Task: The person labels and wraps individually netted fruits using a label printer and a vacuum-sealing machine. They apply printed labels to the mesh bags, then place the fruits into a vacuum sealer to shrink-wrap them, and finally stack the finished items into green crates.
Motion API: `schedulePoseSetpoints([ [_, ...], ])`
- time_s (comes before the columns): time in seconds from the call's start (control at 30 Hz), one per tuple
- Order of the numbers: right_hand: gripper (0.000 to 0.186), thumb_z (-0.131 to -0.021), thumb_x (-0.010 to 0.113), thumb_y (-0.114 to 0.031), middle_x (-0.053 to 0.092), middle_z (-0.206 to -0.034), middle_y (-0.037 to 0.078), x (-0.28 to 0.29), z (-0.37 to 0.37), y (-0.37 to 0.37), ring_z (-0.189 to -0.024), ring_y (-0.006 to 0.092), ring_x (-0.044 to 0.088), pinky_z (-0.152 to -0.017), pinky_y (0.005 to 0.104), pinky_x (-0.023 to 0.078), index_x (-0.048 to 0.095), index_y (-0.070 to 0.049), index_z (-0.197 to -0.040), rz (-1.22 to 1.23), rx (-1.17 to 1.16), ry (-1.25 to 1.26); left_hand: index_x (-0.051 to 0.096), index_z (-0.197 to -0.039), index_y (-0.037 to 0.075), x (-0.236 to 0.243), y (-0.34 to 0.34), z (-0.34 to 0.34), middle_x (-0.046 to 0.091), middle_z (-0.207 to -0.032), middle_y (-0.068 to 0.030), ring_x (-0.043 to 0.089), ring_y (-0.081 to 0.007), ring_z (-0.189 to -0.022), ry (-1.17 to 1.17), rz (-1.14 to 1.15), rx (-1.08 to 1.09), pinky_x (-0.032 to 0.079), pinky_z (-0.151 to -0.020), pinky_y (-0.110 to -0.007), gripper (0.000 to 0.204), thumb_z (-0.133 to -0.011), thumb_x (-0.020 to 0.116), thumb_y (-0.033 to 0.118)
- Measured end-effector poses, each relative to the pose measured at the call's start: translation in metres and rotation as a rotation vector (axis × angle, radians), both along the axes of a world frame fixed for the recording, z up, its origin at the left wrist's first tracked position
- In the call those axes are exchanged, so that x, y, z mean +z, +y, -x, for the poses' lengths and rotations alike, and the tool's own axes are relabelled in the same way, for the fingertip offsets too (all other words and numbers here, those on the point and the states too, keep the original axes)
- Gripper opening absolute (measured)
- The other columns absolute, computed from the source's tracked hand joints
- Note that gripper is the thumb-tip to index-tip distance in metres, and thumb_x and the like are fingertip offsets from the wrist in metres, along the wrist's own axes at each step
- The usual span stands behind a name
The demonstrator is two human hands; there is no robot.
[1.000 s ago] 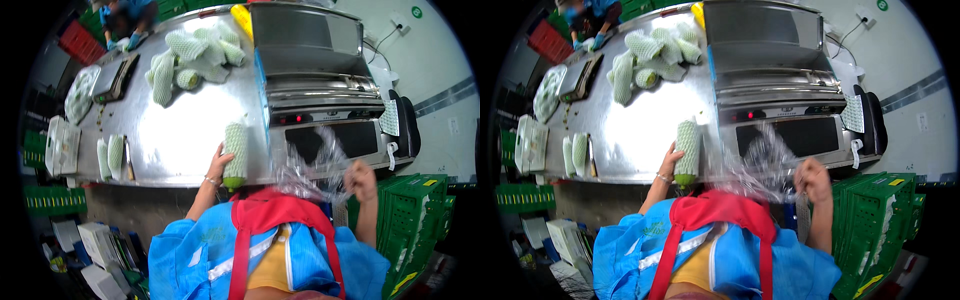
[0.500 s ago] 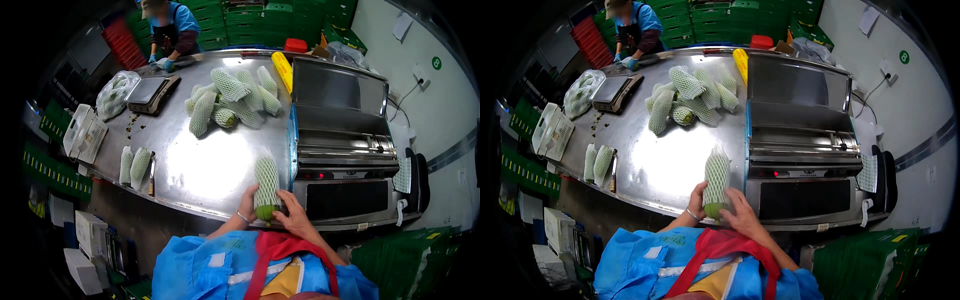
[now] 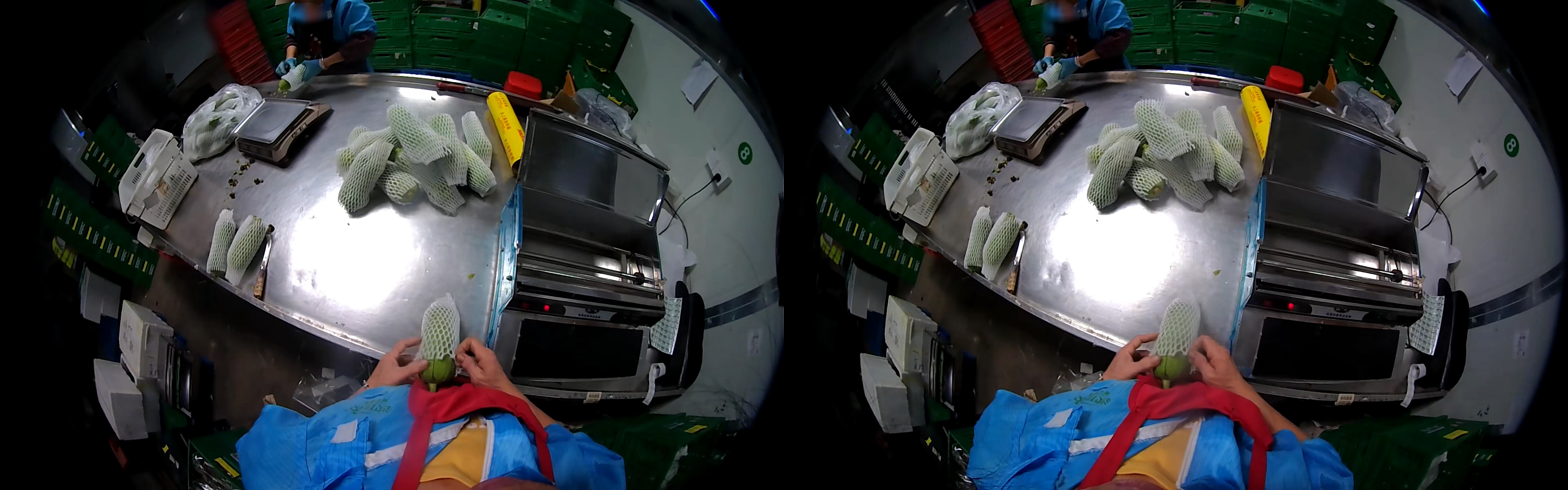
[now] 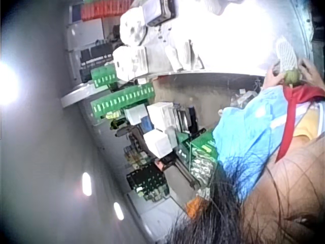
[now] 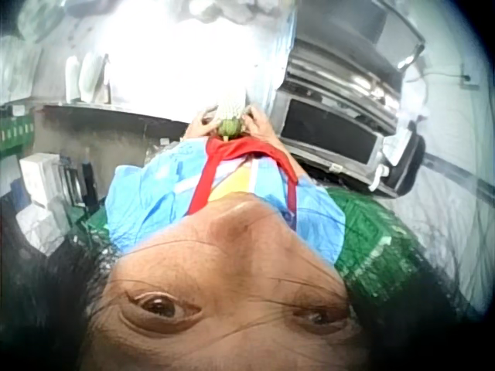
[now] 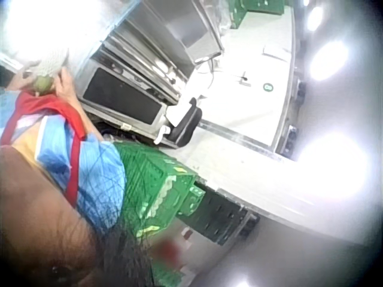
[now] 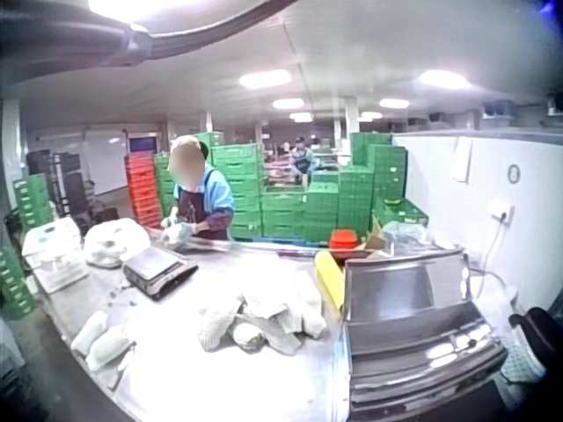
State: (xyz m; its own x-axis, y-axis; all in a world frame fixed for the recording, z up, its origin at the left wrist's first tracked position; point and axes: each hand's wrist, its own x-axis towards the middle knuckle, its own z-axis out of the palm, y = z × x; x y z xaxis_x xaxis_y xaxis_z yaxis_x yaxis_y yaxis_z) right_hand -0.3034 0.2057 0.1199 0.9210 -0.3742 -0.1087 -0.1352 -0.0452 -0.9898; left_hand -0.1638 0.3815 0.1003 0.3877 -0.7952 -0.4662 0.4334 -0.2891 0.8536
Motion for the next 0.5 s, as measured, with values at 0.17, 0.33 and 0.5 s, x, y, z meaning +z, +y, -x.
schedulePoseSetpoints([
  [0.17,0.009,-0.089,0.050,-0.010,0.051,-0.074,0.004,0.024,-0.006,0.000,-0.067,0.0099,0.047,-0.062,0.0235,0.041,0.049,-0.001,-0.088,-0.057,0.285,-0.093,0.055,-0.105,0.001,-0.002,0.009,-0.007,0.063,-0.077,-0.0102,0.059,-0.0112,-0.071,-0.237,-0.041,0.030,0.047,-0.059,-0.025,0.023,-0.085,0.059,0.013],
  [0.33,0.011,-0.086,0.055,-0.011,0.054,-0.071,0.002,0.022,0.008,0.001,-0.067,0.0114,0.051,-0.063,0.0269,0.043,0.053,0.000,-0.086,-0.338,0.039,0.068,0.057,-0.094,0.002,0.019,0.018,0.003,0.060,-0.069,-0.0106,0.060,-0.0148,-0.062,-0.730,0.025,-0.200,0.046,-0.055,-0.027,0.014,-0.085,0.059,0.012],
  [0.5,0.058,-0.080,0.065,-0.026,0.047,-0.107,0.014,-0.020,0.010,0.002,-0.094,0.0180,0.048,-0.081,0.0289,0.043,0.036,0.002,-0.122,-0.181,-0.225,0.239,0.052,-0.108,0.006,0.006,0.024,-0.010,0.058,-0.098,-0.0085,0.056,-0.0139,-0.087,-0.530,0.119,-0.260,0.045,-0.075,-0.027,0.026,-0.086,0.058,0.018],
])
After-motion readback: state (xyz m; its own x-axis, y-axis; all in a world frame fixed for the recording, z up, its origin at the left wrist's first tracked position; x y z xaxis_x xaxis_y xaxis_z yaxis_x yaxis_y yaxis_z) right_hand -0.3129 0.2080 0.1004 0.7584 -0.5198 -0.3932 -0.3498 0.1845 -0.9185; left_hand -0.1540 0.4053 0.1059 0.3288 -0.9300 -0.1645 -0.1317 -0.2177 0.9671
